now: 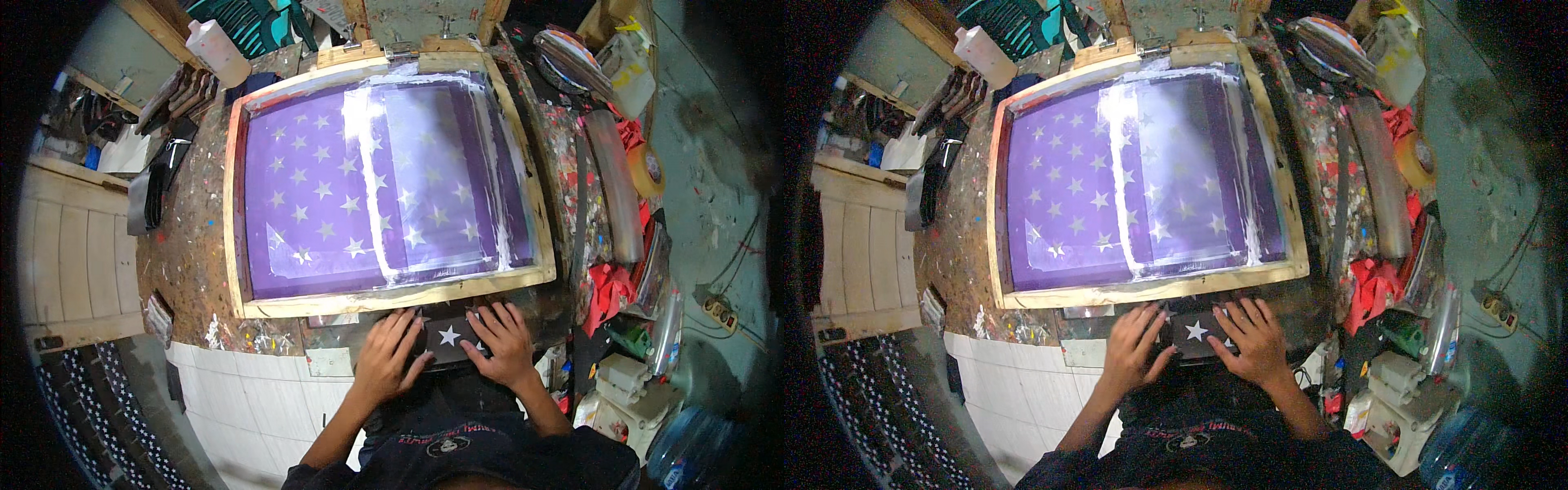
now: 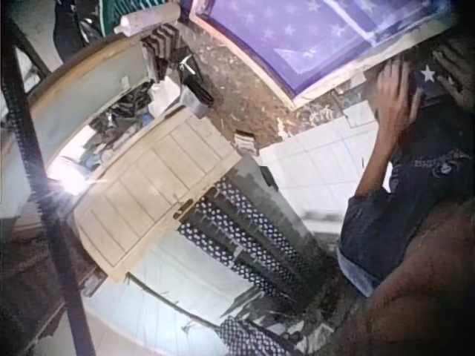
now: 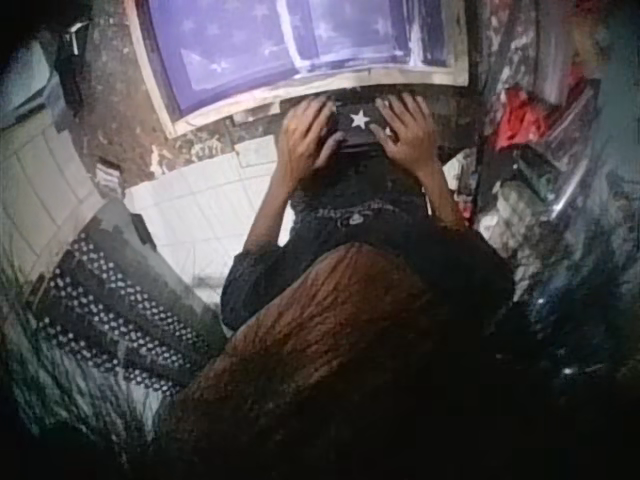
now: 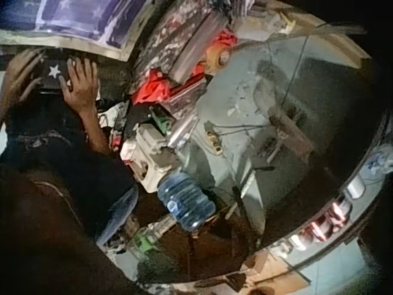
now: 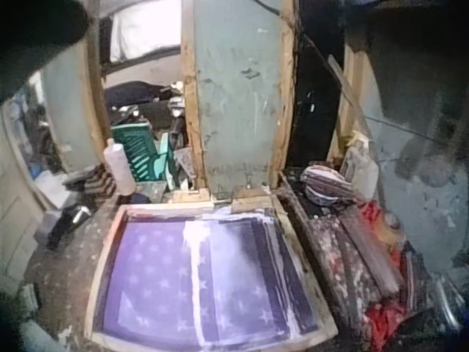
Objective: The person aligns a black fabric with white stars under a screen printing frame, then uses a squeegee to pull white ink across the mesh to transfer the star pattern onto the fabric. The person repeats the alignment and squeegee strokes on the same fabric piece.
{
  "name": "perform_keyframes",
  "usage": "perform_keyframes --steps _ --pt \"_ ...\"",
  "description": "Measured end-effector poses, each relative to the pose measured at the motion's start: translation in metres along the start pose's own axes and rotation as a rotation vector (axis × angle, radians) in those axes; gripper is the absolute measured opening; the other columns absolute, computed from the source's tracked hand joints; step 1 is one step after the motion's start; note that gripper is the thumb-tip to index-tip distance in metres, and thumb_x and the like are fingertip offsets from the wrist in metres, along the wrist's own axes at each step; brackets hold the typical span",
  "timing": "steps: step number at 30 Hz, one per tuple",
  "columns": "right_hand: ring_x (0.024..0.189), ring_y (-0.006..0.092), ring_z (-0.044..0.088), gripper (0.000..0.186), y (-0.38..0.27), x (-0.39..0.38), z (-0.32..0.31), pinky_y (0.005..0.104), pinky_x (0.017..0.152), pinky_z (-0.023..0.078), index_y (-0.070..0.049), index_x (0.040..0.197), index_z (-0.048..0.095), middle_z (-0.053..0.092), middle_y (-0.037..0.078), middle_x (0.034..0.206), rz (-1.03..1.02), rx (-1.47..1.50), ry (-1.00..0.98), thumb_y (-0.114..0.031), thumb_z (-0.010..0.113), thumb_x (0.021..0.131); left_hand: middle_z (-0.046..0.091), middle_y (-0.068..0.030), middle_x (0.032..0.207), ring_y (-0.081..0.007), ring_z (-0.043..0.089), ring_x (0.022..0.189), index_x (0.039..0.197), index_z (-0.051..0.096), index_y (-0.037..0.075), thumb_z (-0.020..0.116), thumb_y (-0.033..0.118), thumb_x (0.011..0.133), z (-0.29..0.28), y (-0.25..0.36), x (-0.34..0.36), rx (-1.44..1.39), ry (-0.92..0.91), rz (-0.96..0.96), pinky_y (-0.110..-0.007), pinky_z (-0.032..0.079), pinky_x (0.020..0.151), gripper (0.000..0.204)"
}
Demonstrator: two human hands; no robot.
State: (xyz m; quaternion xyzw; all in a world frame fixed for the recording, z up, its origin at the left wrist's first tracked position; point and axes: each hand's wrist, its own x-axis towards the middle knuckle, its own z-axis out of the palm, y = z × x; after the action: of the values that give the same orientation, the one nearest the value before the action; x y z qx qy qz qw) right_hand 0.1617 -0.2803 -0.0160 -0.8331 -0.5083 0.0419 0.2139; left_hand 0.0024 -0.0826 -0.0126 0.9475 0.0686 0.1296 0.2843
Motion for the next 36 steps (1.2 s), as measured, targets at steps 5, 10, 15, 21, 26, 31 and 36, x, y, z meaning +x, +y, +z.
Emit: perform_keyframes --steps 5,10,15,21,26,31,36 --pt "0.120 0.0350 0.056 0.049 0.002 -0.004 0.000 0.0515 0.110 0.038 -0.009 0.122 0.068 0.065 0.013 0.124 -0.010 0.040 0.045 -0.035 0.075 0.081 0.043 -0.0167 0.153 -0.0288 0.037 0.144 0.145 0.046 -0.001 0.063 0.042 0.094 0.008 0.014 -0.012 0.124 -0.205 -0.129 -0.048 0.023 0.119 0.068" --pt "0.121 0.0344 0.056 0.045 0.004 -0.007 0.002 0.0524 0.110 0.039 -0.008 0.119 0.070 0.065 0.013 0.124 -0.005 0.082 0.108 -0.030 0.075 0.079 0.046 -0.0150 0.151 -0.0264 0.039 0.143 0.145 0.047 0.002 0.063 0.043 0.093 0.007 0.014 -0.010 0.138 -0.224 -0.112 -0.048 0.022 0.119 0.069" --pt "0.122 0.0344 0.057 0.046 0.005 -0.007 0.001 0.0527 0.110 0.039 -0.007 0.120 0.069 0.065 0.014 0.124 0.019 0.125 0.117 -0.026 0.076 0.077 0.050 -0.0145 0.148 -0.0265 0.042 0.141 0.143 0.050 0.003 0.065 0.044 0.092 0.008 0.016 -0.013 0.130 -0.207 -0.122 -0.049 0.022 0.120 0.068" --pt "0.121 0.0342 0.057 0.050 0.005 -0.006 0.000 0.0534 0.110 0.039 -0.006 0.121 0.068 0.065 0.015 0.124 0.066 0.148 0.107 -0.027 0.075 0.077 0.051 -0.0148 0.147 -0.0272 0.045 0.139 0.142 0.051 0.003 0.067 0.043 0.090 0.011 0.017 -0.017 0.144 -0.180 -0.103 -0.049 0.024 0.119 0.068" --pt "0.120 0.0341 0.059 0.051 0.005 -0.005 -0.006 0.0535 0.111 0.039 -0.004 0.120 0.068 0.065 0.015 0.126 0.024 0.197 0.108 -0.029 0.073 0.075 0.051 -0.0157 0.147 -0.0277 0.045 0.140 0.140 0.053 0.002 0.069 0.041 0.089 0.006 0.018 -0.019 0.115 -0.170 -0.087 -0.049 0.025 0.118 0.066" --pt "0.119 0.0347 0.059 0.049 0.014 -0.012 -0.002 0.0535 0.110 0.040 -0.003 0.117 0.069 0.065 0.016 0.125 -0.025 0.262 0.156 -0.027 0.073 0.075 0.051 -0.0169 0.146 -0.0294 0.045 0.139 0.139 0.054 0.002 0.069 0.039 0.089 0.004 0.015 -0.023 0.044 -0.158 -0.054 -0.048 0.027 0.117 0.064" --pt "0.118 0.0358 0.059 0.045 0.005 -0.004 -0.003 0.0528 0.108 0.041 -0.002 0.115 0.071 0.067 0.016 0.122 0.094 0.191 0.151 -0.025 0.074 0.076 0.052 -0.0173 0.144 -0.0302 0.048 0.136 0.139 0.054 0.001 0.068 0.038 0.090 0.001 0.002 -0.005 0.062 -0.160 0.032 -0.048 0.030 0.115 0.063"
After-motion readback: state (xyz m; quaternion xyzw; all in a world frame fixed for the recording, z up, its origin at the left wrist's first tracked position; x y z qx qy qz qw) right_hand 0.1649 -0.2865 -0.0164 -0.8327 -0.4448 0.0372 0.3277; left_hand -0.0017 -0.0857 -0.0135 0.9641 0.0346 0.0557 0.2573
